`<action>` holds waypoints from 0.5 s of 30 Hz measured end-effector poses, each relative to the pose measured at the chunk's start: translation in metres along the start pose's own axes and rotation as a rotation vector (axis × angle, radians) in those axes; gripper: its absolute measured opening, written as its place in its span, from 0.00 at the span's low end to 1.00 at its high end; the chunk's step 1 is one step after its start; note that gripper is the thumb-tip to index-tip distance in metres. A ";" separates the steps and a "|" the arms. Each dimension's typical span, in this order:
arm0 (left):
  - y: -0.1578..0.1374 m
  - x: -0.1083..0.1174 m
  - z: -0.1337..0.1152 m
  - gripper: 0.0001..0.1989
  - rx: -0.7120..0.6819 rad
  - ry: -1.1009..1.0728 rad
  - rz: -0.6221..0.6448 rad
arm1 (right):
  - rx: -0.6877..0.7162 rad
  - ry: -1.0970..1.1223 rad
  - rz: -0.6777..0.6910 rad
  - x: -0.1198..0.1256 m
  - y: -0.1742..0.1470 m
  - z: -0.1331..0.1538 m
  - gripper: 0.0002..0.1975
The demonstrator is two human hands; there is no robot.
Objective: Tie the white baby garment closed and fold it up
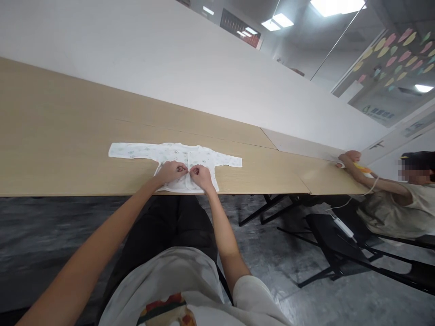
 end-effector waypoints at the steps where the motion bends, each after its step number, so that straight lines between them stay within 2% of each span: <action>1: 0.000 0.000 -0.001 0.23 -0.002 0.002 0.002 | 0.004 0.012 -0.001 0.000 0.000 -0.001 0.05; 8: -0.004 0.002 -0.006 0.24 -0.004 -0.027 0.006 | 0.014 0.055 -0.015 0.001 -0.001 -0.001 0.06; 15: -0.004 0.003 -0.009 0.23 -0.026 -0.058 0.013 | 0.007 0.007 -0.023 0.003 -0.003 0.003 0.05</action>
Point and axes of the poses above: each hand's wrist, its own y-axis towards the middle knuckle, its own x-axis out of the back of the hand, z = x × y, the point moved 5 cm from there along y, towards the middle knuckle, and after that the axes turned 11 degrees about -y, right-handed, at the moved point
